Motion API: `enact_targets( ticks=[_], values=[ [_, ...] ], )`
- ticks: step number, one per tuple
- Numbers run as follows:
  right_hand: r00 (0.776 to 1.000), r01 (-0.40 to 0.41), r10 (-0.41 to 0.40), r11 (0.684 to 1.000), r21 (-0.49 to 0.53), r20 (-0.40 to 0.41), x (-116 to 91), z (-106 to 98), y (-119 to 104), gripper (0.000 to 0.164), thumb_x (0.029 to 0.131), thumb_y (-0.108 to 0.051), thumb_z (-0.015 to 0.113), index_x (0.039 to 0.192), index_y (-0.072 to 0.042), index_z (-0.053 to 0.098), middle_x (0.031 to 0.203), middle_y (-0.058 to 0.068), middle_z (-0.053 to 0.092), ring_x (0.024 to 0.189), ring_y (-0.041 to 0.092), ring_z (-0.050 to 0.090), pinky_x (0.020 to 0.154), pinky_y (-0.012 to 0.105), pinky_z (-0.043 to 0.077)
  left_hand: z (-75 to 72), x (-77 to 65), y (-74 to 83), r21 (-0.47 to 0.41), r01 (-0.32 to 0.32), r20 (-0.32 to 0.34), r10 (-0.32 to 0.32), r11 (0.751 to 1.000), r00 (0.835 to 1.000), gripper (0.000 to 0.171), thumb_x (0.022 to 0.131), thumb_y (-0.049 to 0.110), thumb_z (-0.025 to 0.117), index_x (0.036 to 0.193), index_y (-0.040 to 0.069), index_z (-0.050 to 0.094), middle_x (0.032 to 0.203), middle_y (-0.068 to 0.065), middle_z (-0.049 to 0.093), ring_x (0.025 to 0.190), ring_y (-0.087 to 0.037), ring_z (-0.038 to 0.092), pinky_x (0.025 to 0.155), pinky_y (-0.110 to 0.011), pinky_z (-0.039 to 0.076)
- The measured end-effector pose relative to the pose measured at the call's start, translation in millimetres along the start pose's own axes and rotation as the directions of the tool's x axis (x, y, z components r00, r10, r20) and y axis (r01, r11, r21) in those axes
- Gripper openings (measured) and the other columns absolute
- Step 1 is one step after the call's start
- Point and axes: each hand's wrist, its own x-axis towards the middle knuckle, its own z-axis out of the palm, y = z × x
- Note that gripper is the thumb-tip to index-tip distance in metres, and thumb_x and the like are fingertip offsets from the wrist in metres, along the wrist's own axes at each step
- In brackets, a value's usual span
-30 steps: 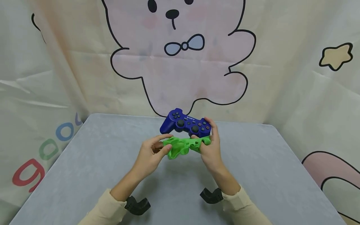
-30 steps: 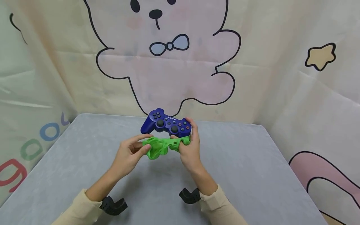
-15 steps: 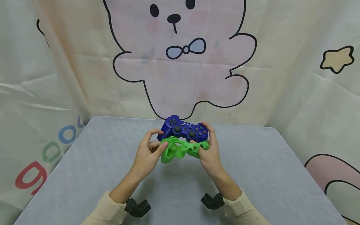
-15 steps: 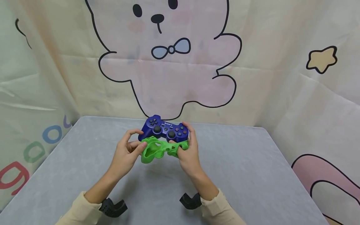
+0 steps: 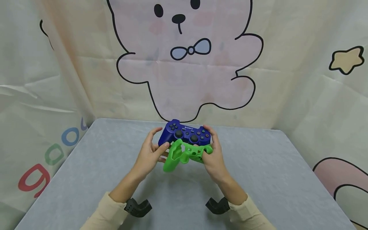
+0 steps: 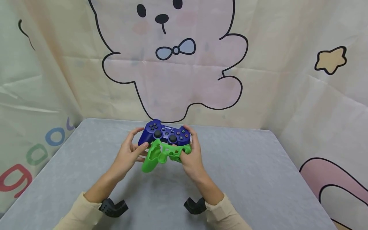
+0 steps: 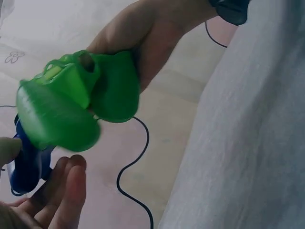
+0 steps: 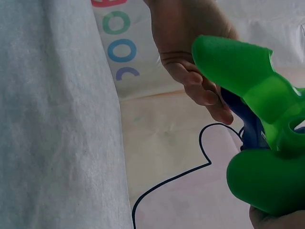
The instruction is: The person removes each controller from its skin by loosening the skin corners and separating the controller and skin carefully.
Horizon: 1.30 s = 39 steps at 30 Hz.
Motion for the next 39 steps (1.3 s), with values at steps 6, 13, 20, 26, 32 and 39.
enact_targets(
  ticks=[6, 13, 20, 26, 32, 39],
  values=[
    [0.992, 0.008, -0.005, 1.000, -0.027, 0.129, 0, -7, -5, 0.068, 0.097, 0.005, 0.058, 0.154, -0.022, 0.031, 0.118, 0.003, 0.062, 0.082, 0.006, 0.064, 0.064, 0.022, 0.056, -12.2, 0.1, 4.8, -0.039, 0.032, 0.134, -0.027, 0.999, 0.991, 0.060, 0.106, 0.024, 0.054, 0.157, 0.006, 0.029, 0.111, -0.012, 0.074, 0.083, -0.012, 0.072, 0.074, -0.031, 0.062],
    [0.971, -0.045, 0.071, 0.992, -0.117, 0.230, 5, -20, -10, 0.077, 0.100, -0.003, 0.056, 0.163, -0.022, 0.015, 0.087, -0.007, 0.068, 0.062, 0.003, 0.058, 0.061, 0.021, 0.053, -21.0, 3.0, 4.3, -0.058, 0.079, 0.258, -0.062, 0.995, 0.964, 0.053, 0.105, 0.021, 0.056, 0.148, -0.008, 0.041, 0.118, -0.007, 0.072, 0.093, -0.010, 0.072, 0.082, -0.029, 0.061],
    [0.947, -0.232, 0.241, 0.970, -0.068, 0.213, 8, -27, -12, 0.089, 0.098, -0.003, 0.053, 0.163, -0.034, 0.000, 0.096, -0.001, 0.057, 0.061, 0.003, 0.046, 0.071, 0.021, 0.048, -24.3, 5.8, 1.1, -0.115, 0.145, 0.245, -0.114, 0.983, 0.963, 0.048, 0.107, 0.017, 0.052, 0.141, -0.017, 0.044, 0.102, 0.005, 0.074, 0.094, -0.007, 0.072, 0.086, -0.026, 0.060],
    [0.938, -0.246, 0.212, 0.964, 0.099, 0.273, 7, -32, -14, 0.085, 0.098, 0.000, 0.052, 0.164, -0.026, 0.004, 0.129, -0.002, 0.034, 0.065, 0.003, 0.041, 0.081, 0.019, 0.044, -26.1, 6.4, 2.1, -0.117, 0.193, 0.227, -0.163, 0.974, 0.960, 0.052, 0.107, 0.024, 0.051, 0.142, -0.014, 0.043, 0.099, 0.008, 0.072, 0.090, -0.007, 0.072, 0.082, -0.025, 0.060],
    [0.938, -0.175, 0.101, 0.964, 0.202, 0.330, 6, -32, -15, 0.089, 0.093, 0.012, 0.050, 0.164, -0.016, 0.004, 0.155, 0.019, 0.036, 0.098, -0.005, 0.061, 0.091, 0.014, 0.049, -31.4, 4.8, 4.9, -0.194, 0.238, 0.290, -0.176, 0.952, 0.941, 0.054, 0.107, 0.026, 0.052, 0.145, -0.011, 0.039, 0.103, 0.004, 0.073, 0.089, -0.007, 0.074, 0.081, -0.023, 0.060],
    [0.962, 0.011, -0.021, 0.999, 0.040, 0.272, 6, -28, -12, 0.075, 0.102, 0.000, 0.055, 0.163, -0.016, 0.014, 0.159, 0.024, 0.035, 0.130, 0.005, 0.057, 0.100, 0.020, 0.052, -32.4, 1.9, 6.0, -0.375, 0.223, 0.334, -0.093, 0.900, 0.938, 0.032, 0.108, 0.022, 0.048, 0.132, 0.000, 0.045, 0.102, 0.002, 0.072, 0.092, -0.009, 0.074, 0.084, -0.020, 0.059]
  ],
)
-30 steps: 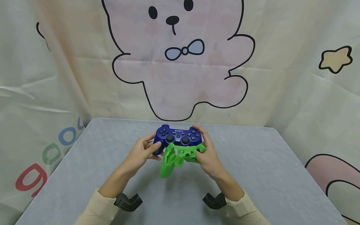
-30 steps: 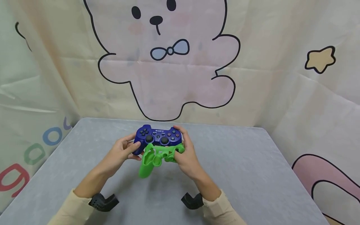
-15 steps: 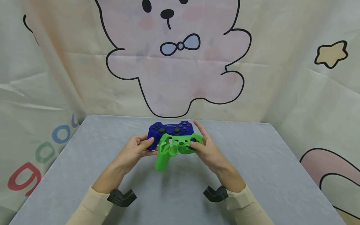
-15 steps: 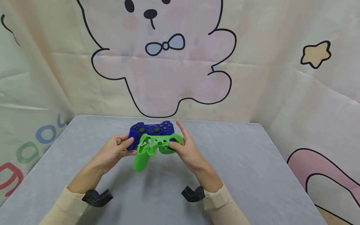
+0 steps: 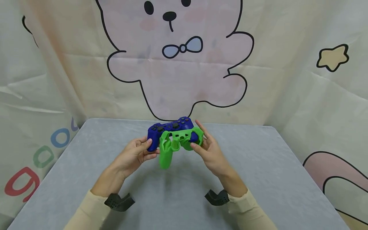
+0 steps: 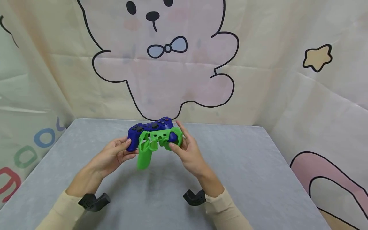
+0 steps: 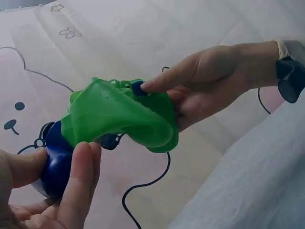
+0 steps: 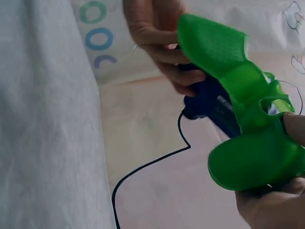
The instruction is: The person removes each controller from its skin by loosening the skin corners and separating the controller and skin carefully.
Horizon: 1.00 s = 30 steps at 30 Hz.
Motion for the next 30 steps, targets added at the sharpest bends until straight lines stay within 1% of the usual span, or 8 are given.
enact_targets(
  ticks=[3, 6, 10, 13, 16, 21, 25, 30],
  values=[
    [0.998, 0.061, -0.064, 0.989, -0.134, -0.016, 0, 0, 4, 0.068, 0.103, -0.003, 0.054, 0.162, -0.012, 0.021, 0.152, 0.027, 0.043, 0.122, 0.005, 0.061, 0.095, 0.019, 0.054, 0.5, -1.5, 0.5, 0.025, 0.004, -0.020, -0.003, 1.000, 1.000, 0.041, 0.108, 0.024, 0.049, 0.139, -0.002, 0.040, 0.103, 0.006, 0.073, 0.093, -0.007, 0.074, 0.084, -0.021, 0.059],
    [0.995, 0.094, -0.101, 0.972, -0.216, -0.023, -1, -1, 7, 0.063, 0.103, -0.002, 0.055, 0.159, -0.007, 0.027, 0.147, 0.028, 0.047, 0.115, 0.004, 0.063, 0.090, 0.018, 0.055, 0.3, -2.0, 0.9, 0.114, 0.025, -0.054, -0.019, 0.993, 0.998, 0.056, 0.107, 0.026, 0.051, 0.149, -0.007, 0.032, 0.105, 0.011, 0.075, 0.095, -0.006, 0.074, 0.084, -0.021, 0.059],
    [0.992, 0.105, -0.120, 0.963, -0.248, -0.046, -4, -4, 9, 0.061, 0.101, -0.001, 0.057, 0.157, -0.006, 0.032, 0.138, 0.023, 0.055, 0.106, 0.004, 0.066, 0.086, 0.019, 0.056, -0.1, 0.6, 0.2, 0.209, 0.039, -0.072, -0.024, 0.977, 0.997, 0.060, 0.106, 0.024, 0.054, 0.150, -0.011, 0.033, 0.109, 0.010, 0.073, 0.099, -0.006, 0.072, 0.084, -0.023, 0.059],
    [0.990, 0.110, -0.128, 0.961, -0.254, -0.054, -4, -7, 9, 0.060, 0.101, -0.001, 0.058, 0.156, -0.006, 0.035, 0.132, 0.011, 0.059, 0.103, 0.004, 0.066, 0.085, 0.019, 0.057, 0.7, 3.0, -0.3, 0.239, 0.021, -0.094, 0.001, 0.971, 0.996, 0.058, 0.105, 0.020, 0.056, 0.149, -0.011, 0.035, 0.112, 0.007, 0.073, 0.099, -0.007, 0.072, 0.086, -0.024, 0.059],
    [0.991, 0.111, -0.126, 0.963, -0.244, -0.044, -4, -8, 11, 0.060, 0.101, -0.001, 0.058, 0.156, -0.006, 0.035, 0.130, -0.001, 0.061, 0.104, 0.005, 0.066, 0.086, 0.019, 0.057, 0.8, 4.3, -0.9, 0.267, -0.003, -0.125, 0.038, 0.964, 0.991, 0.058, 0.104, 0.016, 0.058, 0.149, -0.010, 0.035, 0.122, -0.005, 0.072, 0.100, -0.009, 0.073, 0.087, -0.025, 0.059],
    [0.991, 0.113, -0.125, 0.969, -0.219, -0.041, -3, -10, 14, 0.060, 0.101, 0.001, 0.056, 0.156, -0.005, 0.034, 0.132, -0.008, 0.060, 0.110, 0.005, 0.065, 0.089, 0.019, 0.056, 0.7, 5.2, -1.8, 0.300, -0.047, -0.136, 0.091, 0.953, 0.987, 0.070, 0.101, 0.011, 0.063, 0.157, 0.004, 0.023, 0.138, -0.025, 0.061, 0.096, -0.011, 0.074, 0.087, -0.028, 0.059],
    [0.992, 0.106, -0.116, 0.976, -0.190, -0.043, -3, -12, 15, 0.059, 0.102, 0.001, 0.054, 0.156, -0.006, 0.033, 0.134, -0.006, 0.058, 0.112, 0.005, 0.064, 0.089, 0.020, 0.056, 2.9, 5.5, -1.5, 0.299, -0.097, -0.102, 0.133, 0.949, 0.986, 0.083, 0.098, 0.006, 0.065, 0.161, 0.022, 0.014, 0.143, -0.028, 0.056, 0.092, -0.016, 0.076, 0.084, -0.032, 0.061],
    [0.994, 0.102, -0.109, 0.982, -0.162, -0.032, -3, -13, 17, 0.060, 0.102, 0.001, 0.055, 0.157, -0.003, 0.031, 0.135, -0.005, 0.058, 0.112, 0.005, 0.065, 0.089, 0.020, 0.056, 3.2, 4.7, -2.2, 0.302, -0.137, -0.072, 0.166, 0.943, 0.984, 0.081, 0.097, 0.003, 0.065, 0.162, 0.023, 0.020, 0.147, -0.028, 0.052, 0.094, -0.015, 0.076, 0.081, -0.031, 0.061]
  ],
)
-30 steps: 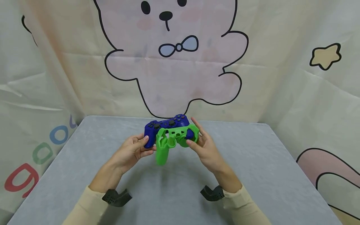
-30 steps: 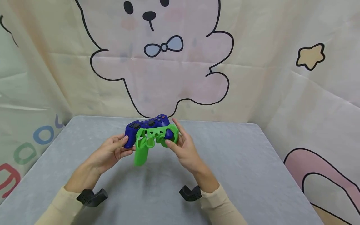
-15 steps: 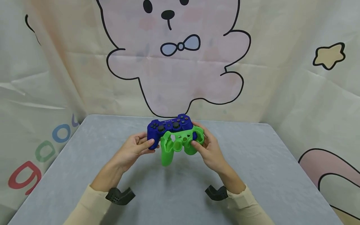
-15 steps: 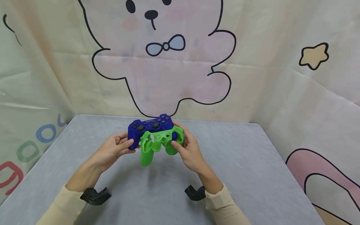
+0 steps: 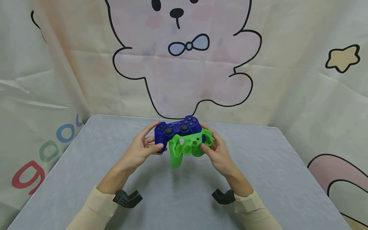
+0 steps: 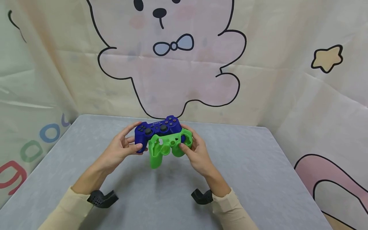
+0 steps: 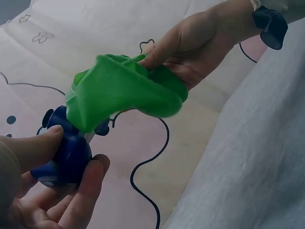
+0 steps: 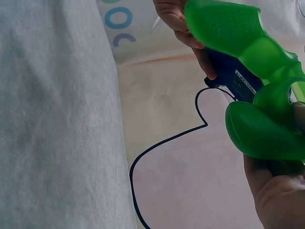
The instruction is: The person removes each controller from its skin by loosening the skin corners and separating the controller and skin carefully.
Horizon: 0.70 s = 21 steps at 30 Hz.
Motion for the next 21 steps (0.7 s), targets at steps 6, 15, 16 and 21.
enact_targets(
  ticks=[6, 15, 16, 21],
  values=[
    [1.000, 0.019, -0.019, 1.000, 0.005, 0.009, -1, -1, 0, 0.058, 0.101, 0.001, 0.056, 0.155, -0.003, 0.035, 0.131, -0.007, 0.062, 0.107, 0.005, 0.066, 0.087, 0.020, 0.057, -2.7, -0.4, -0.3, -0.050, -0.020, -0.024, 0.019, 0.999, 1.000, 0.078, 0.097, 0.001, 0.065, 0.161, 0.019, 0.025, 0.125, 0.001, 0.070, 0.099, -0.011, 0.071, 0.078, -0.029, 0.061],
    [1.000, 0.027, -0.027, 0.999, -0.025, 0.001, -2, -4, -3, 0.055, 0.100, 0.002, 0.058, 0.152, -0.001, 0.039, 0.125, -0.009, 0.066, 0.104, 0.004, 0.067, 0.086, 0.020, 0.057, -8.0, 0.2, 1.7, -0.053, -0.061, 0.040, 0.063, 0.997, 0.997, 0.076, 0.094, -0.002, 0.067, 0.157, 0.017, 0.028, 0.125, 0.000, 0.067, 0.104, -0.013, 0.069, 0.079, -0.030, 0.061],
    [1.000, 0.029, -0.029, 0.999, -0.027, 0.000, -2, -4, -3, 0.055, 0.100, 0.002, 0.058, 0.151, 0.000, 0.040, 0.125, -0.009, 0.066, 0.105, 0.004, 0.067, 0.087, 0.020, 0.057, -8.5, 0.2, 2.2, -0.036, -0.062, 0.052, 0.064, 0.997, 0.997, 0.076, 0.094, -0.002, 0.068, 0.157, 0.017, 0.029, 0.125, 0.000, 0.066, 0.104, -0.013, 0.069, 0.079, -0.030, 0.061],
    [1.000, 0.030, -0.030, 0.999, -0.034, 0.002, -2, -4, -4, 0.054, 0.100, 0.001, 0.059, 0.150, 0.001, 0.041, 0.124, -0.008, 0.066, 0.106, 0.005, 0.066, 0.087, 0.020, 0.057, -10.7, 0.5, 5.0, -0.012, -0.049, 0.067, 0.050, 0.999, 0.997, 0.075, 0.093, -0.002, 0.069, 0.156, 0.016, 0.032, 0.123, 0.001, 0.067, 0.104, -0.011, 0.069, 0.081, -0.025, 0.059]
  ],
)
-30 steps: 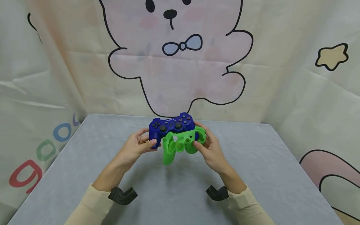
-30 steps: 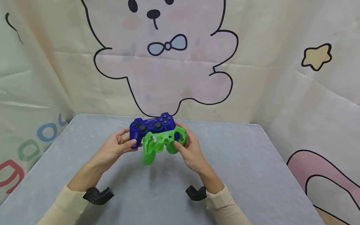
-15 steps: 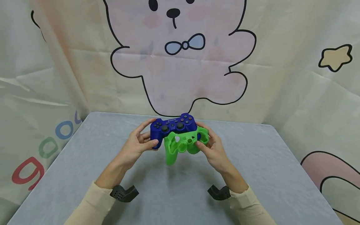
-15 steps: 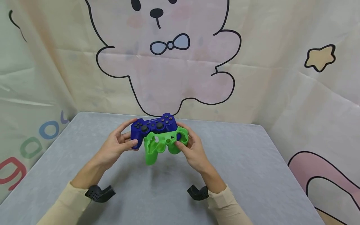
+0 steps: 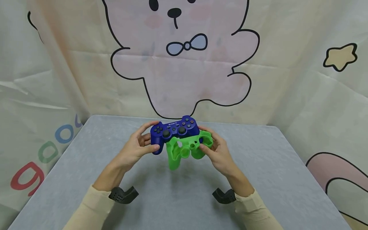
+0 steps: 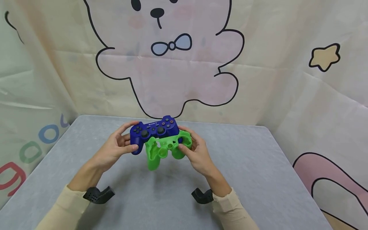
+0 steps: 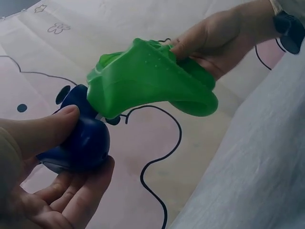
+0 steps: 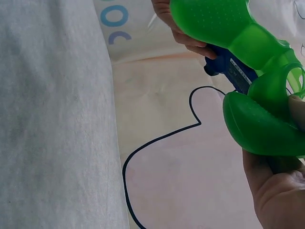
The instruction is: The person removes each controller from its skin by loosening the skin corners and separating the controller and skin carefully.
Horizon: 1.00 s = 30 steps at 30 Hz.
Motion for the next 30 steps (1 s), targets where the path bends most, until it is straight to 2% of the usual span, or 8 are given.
enact_targets(
  ticks=[7, 15, 22, 30],
  values=[
    [0.999, -0.049, 0.049, 0.998, -0.027, -0.009, 0, -1, -2, 0.048, 0.099, 0.001, 0.060, 0.145, 0.006, 0.045, 0.113, -0.009, 0.067, 0.098, 0.004, 0.069, 0.082, 0.022, 0.059, -7.8, -1.2, 4.1, -0.026, -0.025, -0.010, 0.025, 0.999, 1.000, 0.076, 0.092, -0.005, 0.068, 0.157, 0.014, 0.031, 0.124, 0.002, 0.068, 0.107, -0.012, 0.070, 0.084, -0.025, 0.059],
    [0.996, -0.084, 0.085, 0.994, -0.072, 0.000, 4, -7, -5, 0.044, 0.098, -0.001, 0.063, 0.140, 0.007, 0.050, 0.115, -0.011, 0.068, 0.099, 0.005, 0.070, 0.083, 0.024, 0.059, -26.8, 1.5, 2.7, -0.093, -0.080, -0.093, 0.072, 0.992, 0.993, 0.074, 0.096, -0.008, 0.061, 0.158, 0.013, 0.027, 0.121, 0.004, 0.070, 0.105, -0.008, 0.070, 0.084, -0.021, 0.058],
    [0.995, -0.097, 0.098, 0.993, -0.066, 0.013, 4, -10, -6, 0.042, 0.098, 0.001, 0.061, 0.138, 0.009, 0.051, 0.117, -0.010, 0.067, 0.102, 0.005, 0.068, 0.085, 0.022, 0.058, -36.4, 7.1, -2.8, -0.053, -0.019, -0.113, 0.013, 0.998, 0.994, 0.077, 0.097, -0.004, 0.062, 0.161, 0.015, 0.024, 0.122, 0.007, 0.069, 0.108, -0.006, 0.069, 0.086, -0.020, 0.057],
    [0.993, -0.119, 0.120, 0.991, -0.056, 0.003, 2, -12, -8, 0.042, 0.098, 0.000, 0.061, 0.138, 0.009, 0.051, 0.119, -0.011, 0.067, 0.105, 0.005, 0.067, 0.087, 0.021, 0.057, -40.5, 15.2, -10.6, -0.018, 0.062, -0.124, -0.064, 0.998, 0.990, 0.076, 0.098, 0.000, 0.062, 0.161, 0.016, 0.023, 0.121, 0.008, 0.068, 0.106, -0.004, 0.068, 0.087, -0.020, 0.057]
  ],
)
